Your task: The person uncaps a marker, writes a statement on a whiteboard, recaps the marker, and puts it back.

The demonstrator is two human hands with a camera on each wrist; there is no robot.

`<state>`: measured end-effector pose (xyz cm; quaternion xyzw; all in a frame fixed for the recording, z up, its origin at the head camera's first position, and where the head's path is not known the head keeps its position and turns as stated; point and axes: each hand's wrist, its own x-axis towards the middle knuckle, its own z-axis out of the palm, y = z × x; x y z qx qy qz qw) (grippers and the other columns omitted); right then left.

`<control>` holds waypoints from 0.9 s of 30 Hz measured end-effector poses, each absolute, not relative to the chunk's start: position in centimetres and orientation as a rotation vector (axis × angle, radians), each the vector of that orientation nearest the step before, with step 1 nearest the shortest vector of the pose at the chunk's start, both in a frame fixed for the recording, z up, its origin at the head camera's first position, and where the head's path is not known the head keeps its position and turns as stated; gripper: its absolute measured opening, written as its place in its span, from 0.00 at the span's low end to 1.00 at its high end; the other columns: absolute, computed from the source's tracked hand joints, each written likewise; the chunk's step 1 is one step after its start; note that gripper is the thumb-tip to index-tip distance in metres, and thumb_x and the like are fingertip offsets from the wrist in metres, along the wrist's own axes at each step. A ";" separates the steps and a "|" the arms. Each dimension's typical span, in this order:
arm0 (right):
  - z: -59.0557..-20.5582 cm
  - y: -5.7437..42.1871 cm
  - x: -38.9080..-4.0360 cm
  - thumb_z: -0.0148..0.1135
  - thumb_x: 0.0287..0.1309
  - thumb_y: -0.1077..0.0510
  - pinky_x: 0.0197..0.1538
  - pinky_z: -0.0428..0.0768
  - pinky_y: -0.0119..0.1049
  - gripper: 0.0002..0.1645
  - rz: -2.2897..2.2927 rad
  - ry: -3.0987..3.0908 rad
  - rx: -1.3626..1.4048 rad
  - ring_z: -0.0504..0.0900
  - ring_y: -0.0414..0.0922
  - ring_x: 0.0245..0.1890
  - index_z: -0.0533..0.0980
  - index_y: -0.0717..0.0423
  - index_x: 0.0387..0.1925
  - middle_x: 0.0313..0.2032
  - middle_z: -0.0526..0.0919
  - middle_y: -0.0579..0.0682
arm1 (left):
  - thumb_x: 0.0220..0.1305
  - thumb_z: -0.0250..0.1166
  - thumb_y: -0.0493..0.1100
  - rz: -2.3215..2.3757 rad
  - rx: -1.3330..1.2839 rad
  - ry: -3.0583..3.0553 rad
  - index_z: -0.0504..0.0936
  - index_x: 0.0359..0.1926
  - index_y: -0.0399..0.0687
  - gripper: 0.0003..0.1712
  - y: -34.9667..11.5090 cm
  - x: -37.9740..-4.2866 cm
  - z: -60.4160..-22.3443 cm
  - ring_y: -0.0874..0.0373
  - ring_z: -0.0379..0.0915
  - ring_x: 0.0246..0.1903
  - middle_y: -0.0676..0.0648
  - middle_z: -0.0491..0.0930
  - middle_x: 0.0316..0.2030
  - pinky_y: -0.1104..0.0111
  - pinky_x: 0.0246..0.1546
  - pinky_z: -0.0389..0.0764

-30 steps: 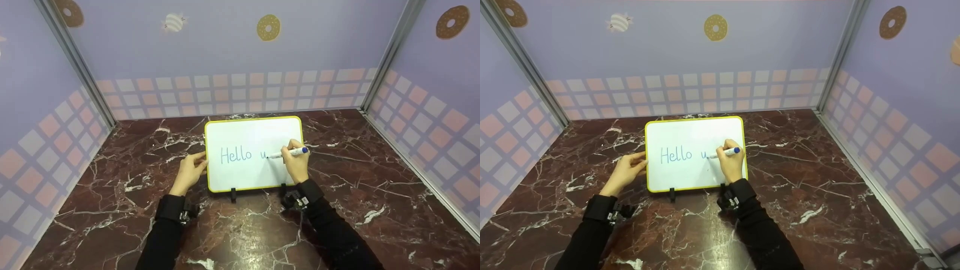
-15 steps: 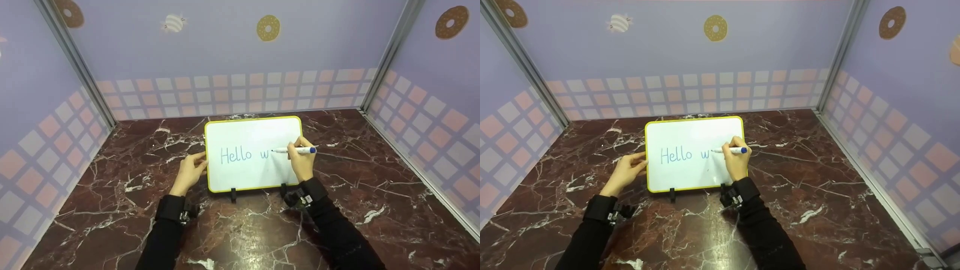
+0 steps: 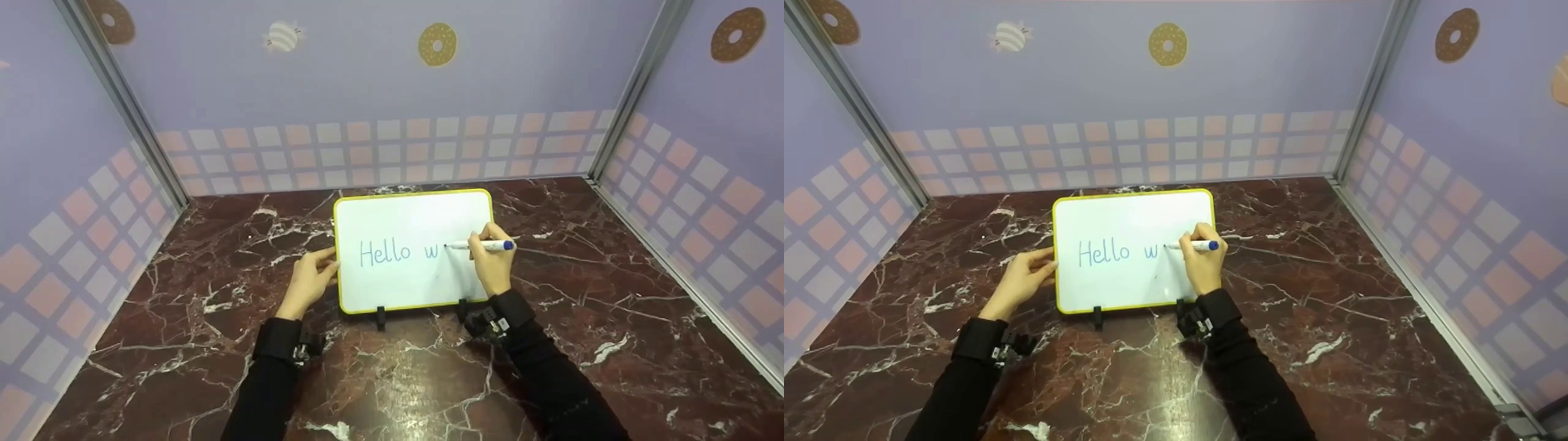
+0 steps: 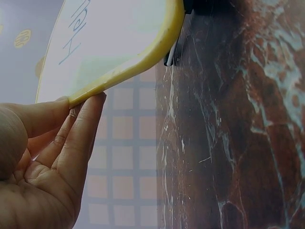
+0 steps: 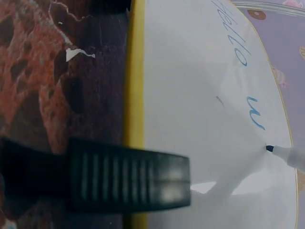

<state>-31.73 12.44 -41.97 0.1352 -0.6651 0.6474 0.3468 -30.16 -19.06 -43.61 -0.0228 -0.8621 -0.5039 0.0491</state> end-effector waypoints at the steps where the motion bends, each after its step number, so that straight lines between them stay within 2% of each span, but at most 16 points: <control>1: -41.9 12.4 -31.7 0.52 0.53 0.79 0.17 0.60 0.22 0.18 1.670 -1.725 0.348 0.68 0.37 0.10 0.57 0.75 0.14 0.10 0.69 0.49 | 0.73 0.57 0.34 -1.535 -0.069 -2.627 0.70 0.68 0.35 0.25 -19.1 -30.1 -43.6 0.39 0.80 0.53 0.30 0.79 0.54 0.55 0.51 0.86; 5: -41.5 12.4 -31.5 0.51 0.50 0.80 0.15 0.58 0.20 0.18 1.639 -1.754 0.326 0.65 0.31 0.09 0.55 0.73 0.13 0.10 0.65 0.42 | 0.73 0.57 0.35 -1.543 -0.058 -2.628 0.70 0.68 0.35 0.25 -19.0 -30.1 -43.5 0.39 0.80 0.54 0.30 0.79 0.55 0.55 0.51 0.86; 10: -41.4 12.3 -31.4 0.51 0.48 0.80 0.13 0.58 0.20 0.18 1.654 -1.803 0.330 0.64 0.31 0.07 0.55 0.73 0.13 0.08 0.65 0.39 | 0.73 0.57 0.35 -1.543 -0.049 -2.635 0.70 0.68 0.36 0.25 -18.9 -30.1 -43.5 0.39 0.80 0.54 0.30 0.79 0.55 0.58 0.50 0.87; 12: -41.4 12.3 -31.5 0.52 0.49 0.80 0.13 0.59 0.20 0.18 1.669 -1.799 0.329 0.65 0.33 0.07 0.56 0.75 0.13 0.07 0.66 0.41 | 0.72 0.57 0.35 -1.544 -0.046 -2.635 0.71 0.68 0.36 0.25 -18.9 -30.1 -43.5 0.39 0.80 0.54 0.30 0.79 0.55 0.58 0.49 0.87; 15: -41.5 12.3 -31.5 0.53 0.52 0.79 0.14 0.60 0.21 0.17 1.712 -1.768 0.311 0.69 0.39 0.07 0.58 0.77 0.14 0.07 0.70 0.51 | 0.72 0.58 0.35 -1.536 -0.052 -2.633 0.71 0.68 0.36 0.25 -18.9 -30.2 -43.5 0.39 0.81 0.53 0.30 0.80 0.54 0.59 0.48 0.87; 19: -41.5 12.7 -31.6 0.53 0.56 0.77 0.15 0.62 0.22 0.19 1.755 -1.729 0.288 0.71 0.41 0.09 0.58 0.74 0.14 0.09 0.72 0.56 | 0.72 0.58 0.35 -1.535 -0.061 -2.638 0.71 0.68 0.36 0.25 -18.8 -30.2 -43.5 0.40 0.81 0.52 0.30 0.80 0.54 0.61 0.48 0.88; 23: -41.1 13.3 -31.7 0.51 0.55 0.78 0.14 0.62 0.22 0.19 1.771 -1.693 0.283 0.68 0.38 0.08 0.57 0.74 0.14 0.08 0.70 0.45 | 0.72 0.58 0.35 -1.535 -0.062 -2.643 0.70 0.68 0.36 0.25 -18.9 -30.1 -43.5 0.40 0.81 0.52 0.30 0.80 0.54 0.59 0.48 0.87; 27: -41.0 13.7 -31.9 0.51 0.54 0.78 0.14 0.62 0.21 0.18 1.772 -1.700 0.272 0.67 0.40 0.07 0.56 0.77 0.15 0.07 0.68 0.41 | 0.72 0.58 0.35 -1.531 -0.065 -2.632 0.70 0.68 0.36 0.25 -19.0 -30.1 -43.6 0.39 0.81 0.52 0.30 0.80 0.53 0.56 0.50 0.86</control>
